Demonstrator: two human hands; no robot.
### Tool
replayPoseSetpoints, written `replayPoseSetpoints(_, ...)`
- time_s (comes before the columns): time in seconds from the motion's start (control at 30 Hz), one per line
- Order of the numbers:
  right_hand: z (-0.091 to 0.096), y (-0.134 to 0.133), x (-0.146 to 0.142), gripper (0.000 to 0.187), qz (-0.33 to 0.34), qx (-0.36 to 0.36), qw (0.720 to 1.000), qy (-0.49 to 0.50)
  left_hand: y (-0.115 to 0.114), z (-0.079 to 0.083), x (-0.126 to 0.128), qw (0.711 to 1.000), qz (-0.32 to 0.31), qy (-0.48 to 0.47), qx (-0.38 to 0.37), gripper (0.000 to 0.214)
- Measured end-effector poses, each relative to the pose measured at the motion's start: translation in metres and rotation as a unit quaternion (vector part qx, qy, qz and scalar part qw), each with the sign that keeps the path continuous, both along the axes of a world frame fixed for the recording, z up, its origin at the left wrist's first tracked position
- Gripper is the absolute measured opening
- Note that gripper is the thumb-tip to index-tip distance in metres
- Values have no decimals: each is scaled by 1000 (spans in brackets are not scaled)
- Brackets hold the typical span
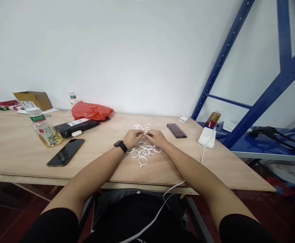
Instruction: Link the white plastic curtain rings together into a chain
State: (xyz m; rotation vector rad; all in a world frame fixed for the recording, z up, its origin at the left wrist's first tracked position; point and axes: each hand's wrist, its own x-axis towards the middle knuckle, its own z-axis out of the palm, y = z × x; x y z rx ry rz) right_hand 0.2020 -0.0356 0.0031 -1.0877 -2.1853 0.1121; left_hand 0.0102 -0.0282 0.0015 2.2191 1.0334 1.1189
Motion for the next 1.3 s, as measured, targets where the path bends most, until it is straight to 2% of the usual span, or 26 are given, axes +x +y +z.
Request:
replayPoseSetpoints(0.3,-5,0,-5,13,2,12,1000,-26,-1,3,-2,998,-23,51,26,29)
replayPoseSetpoints(0.5,-5,-1,-6,9,-2,7,1000,-27,-6,7,-2,994,-45,95,14,39)
replayPoseSetpoints(0.73,-5,-2,-6,10,-9,5,1000,-14,-4,6,-3,994,-52,94,20,40)
replayPoseSetpoints(1.0,-4,-4,-10,10,-39,29,999,7,-5,7,0,995,-27,72,59,33)
replayPoseSetpoints(1.3,-2,-5,-9,11,32,80,996,-7,-1,10,-1,995,-9,72,66,30)
